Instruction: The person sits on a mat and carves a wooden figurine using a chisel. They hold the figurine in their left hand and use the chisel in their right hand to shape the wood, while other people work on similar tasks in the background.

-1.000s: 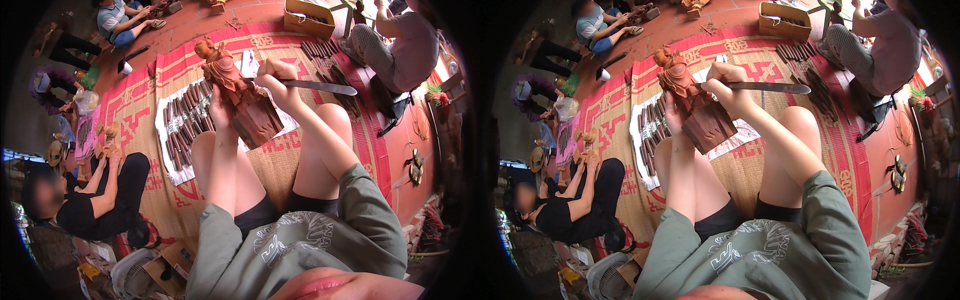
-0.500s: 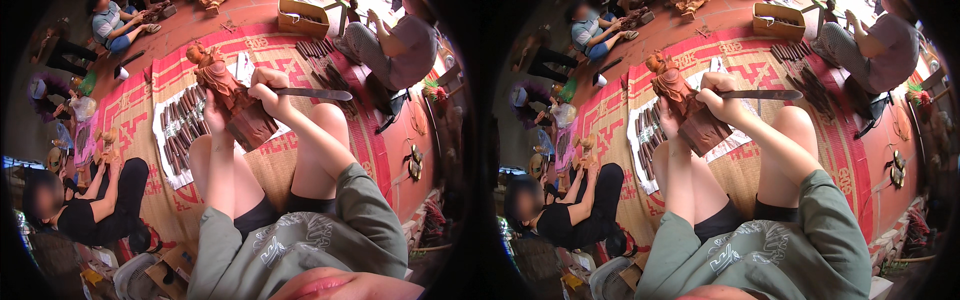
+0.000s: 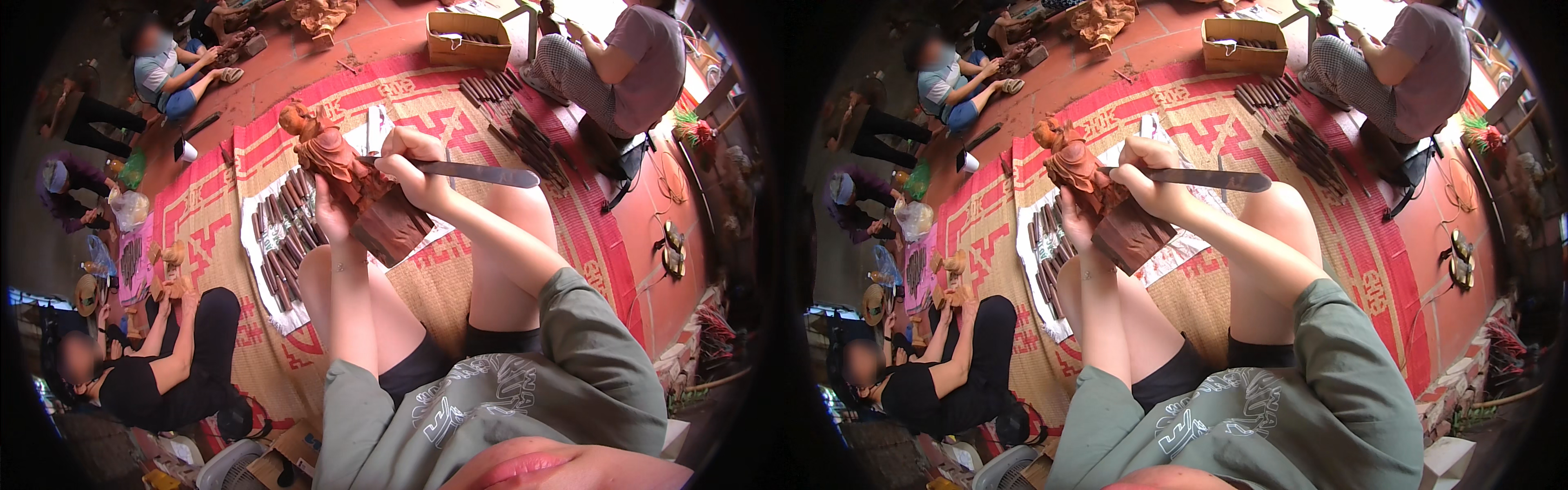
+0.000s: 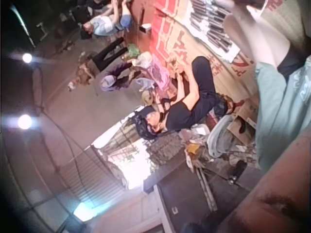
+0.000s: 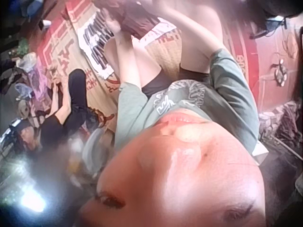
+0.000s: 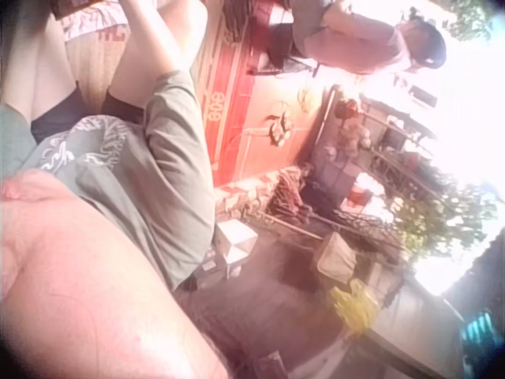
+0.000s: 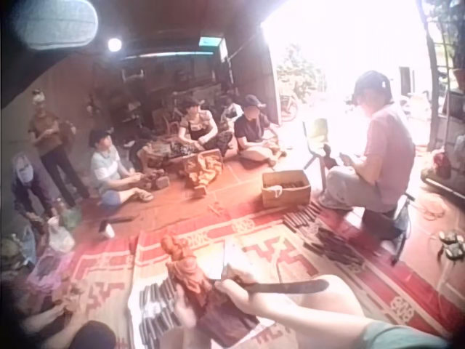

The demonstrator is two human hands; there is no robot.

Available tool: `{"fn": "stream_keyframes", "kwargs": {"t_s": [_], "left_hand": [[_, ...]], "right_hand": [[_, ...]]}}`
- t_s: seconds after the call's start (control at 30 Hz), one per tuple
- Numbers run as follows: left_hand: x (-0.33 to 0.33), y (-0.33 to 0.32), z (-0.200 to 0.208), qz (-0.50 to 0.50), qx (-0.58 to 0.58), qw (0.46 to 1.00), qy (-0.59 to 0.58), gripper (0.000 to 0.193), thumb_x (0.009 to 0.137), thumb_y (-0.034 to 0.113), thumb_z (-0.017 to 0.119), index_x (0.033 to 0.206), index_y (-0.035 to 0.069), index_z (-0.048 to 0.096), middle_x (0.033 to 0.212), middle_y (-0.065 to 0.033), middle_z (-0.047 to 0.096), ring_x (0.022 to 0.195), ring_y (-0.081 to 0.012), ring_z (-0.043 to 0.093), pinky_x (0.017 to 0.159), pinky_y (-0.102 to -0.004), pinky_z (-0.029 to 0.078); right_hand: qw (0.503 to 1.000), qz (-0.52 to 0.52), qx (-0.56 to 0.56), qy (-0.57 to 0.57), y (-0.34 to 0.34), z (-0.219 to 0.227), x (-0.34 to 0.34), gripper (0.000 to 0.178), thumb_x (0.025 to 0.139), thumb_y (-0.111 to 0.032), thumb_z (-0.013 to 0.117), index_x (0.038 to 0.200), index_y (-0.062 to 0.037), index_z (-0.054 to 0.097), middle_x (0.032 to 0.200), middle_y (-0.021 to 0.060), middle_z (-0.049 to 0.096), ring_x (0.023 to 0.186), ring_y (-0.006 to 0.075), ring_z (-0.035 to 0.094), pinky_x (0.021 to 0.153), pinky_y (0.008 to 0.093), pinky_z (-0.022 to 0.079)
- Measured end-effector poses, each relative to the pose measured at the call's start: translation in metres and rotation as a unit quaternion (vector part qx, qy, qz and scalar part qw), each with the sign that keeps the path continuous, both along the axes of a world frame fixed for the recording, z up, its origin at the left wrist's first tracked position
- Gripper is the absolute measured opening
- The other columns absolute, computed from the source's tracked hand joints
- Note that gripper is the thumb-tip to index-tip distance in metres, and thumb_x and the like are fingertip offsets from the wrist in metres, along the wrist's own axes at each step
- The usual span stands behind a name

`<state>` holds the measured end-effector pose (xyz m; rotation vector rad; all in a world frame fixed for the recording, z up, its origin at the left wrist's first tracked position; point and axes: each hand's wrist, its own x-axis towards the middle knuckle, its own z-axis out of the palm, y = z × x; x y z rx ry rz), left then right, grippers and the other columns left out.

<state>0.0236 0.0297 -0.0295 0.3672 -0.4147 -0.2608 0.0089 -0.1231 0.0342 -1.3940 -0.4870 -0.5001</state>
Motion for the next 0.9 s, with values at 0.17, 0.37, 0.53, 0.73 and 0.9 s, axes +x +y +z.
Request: {"fn": "stream_keyframes", "kwargs": {"t_s": [0.17, 0.37, 0.53, 0.73, 0.9], "left_hand": [[-0.012, -0.009, 0.019, 0.099, 0.103, 0.988, 0.058, 0.055, 0.094, 0.041, 0.041, 0.132, 0.002, 0.035, 0.129, -0.0133, 0.047, 0.115, -0.0282, 0.048, 0.100, -0.0450, 0.037], [-0.013, -0.010, 0.023, 0.107, 0.110, 0.985, 0.081, 0.054, 0.094, 0.041, 0.040, 0.129, 0.001, 0.038, 0.124, -0.0149, 0.049, 0.109, -0.0280, 0.052, 0.097, -0.0445, 0.040], [-0.014, -0.018, 0.025, 0.096, 0.035, 0.987, 0.123, 0.053, 0.094, 0.040, 0.039, 0.130, 0.001, 0.037, 0.124, -0.0148, 0.050, 0.109, -0.0281, 0.052, 0.097, -0.0442, 0.041], [-0.009, -0.010, 0.017, 0.017, -0.001, 1.000, 0.000, 0.055, 0.094, 0.041, 0.040, 0.131, 0.001, 0.036, 0.125, -0.0140, 0.049, 0.111, -0.0284, 0.052, 0.097, -0.0449, 0.041], [-0.016, -0.016, 0.030, 0.131, 0.090, 0.980, 0.120, 0.056, 0.093, 0.042, 0.040, 0.131, 0.001, 0.036, 0.122, -0.0145, 0.051, 0.109, -0.0289, 0.053, 0.096, -0.0451, 0.041]], "right_hand": [[0.998, -0.026, -0.052, -0.011, -0.007, -0.001, 0.001, 0.025, 0.066, 0.008, 0.053, 0.056, -0.0012, 0.032, 0.056, 0.0048, 0.045, 0.053, 0.0098, 0.039, 0.049, 0.0242, 0.032], [0.999, -0.004, 0.039, -0.014, 0.001, 0.006, 0.002, 0.027, 0.066, 0.007, 0.053, 0.056, -0.0034, 0.030, 0.057, 0.0056, 0.045, 0.054, 0.0101, 0.039, 0.052, 0.0239, 0.034], [1.000, 0.010, -0.012, 0.011, -0.006, 0.001, 0.000, 0.026, 0.065, 0.006, 0.052, 0.055, -0.0033, 0.030, 0.055, 0.0059, 0.044, 0.052, 0.0101, 0.039, 0.050, 0.0242, 0.032], [0.998, 0.012, 0.051, 0.017, 0.005, 0.005, 0.002, 0.025, 0.063, 0.008, 0.050, 0.055, -0.0033, 0.029, 0.055, 0.0055, 0.044, 0.052, 0.0102, 0.037, 0.049, 0.0244, 0.032], [0.998, 0.051, 0.029, 0.012, -0.005, 0.001, -0.002, 0.022, 0.066, 0.005, 0.052, 0.057, -0.0024, 0.033, 0.058, 0.0050, 0.045, 0.055, 0.0103, 0.039, 0.051, 0.0236, 0.032]]}}
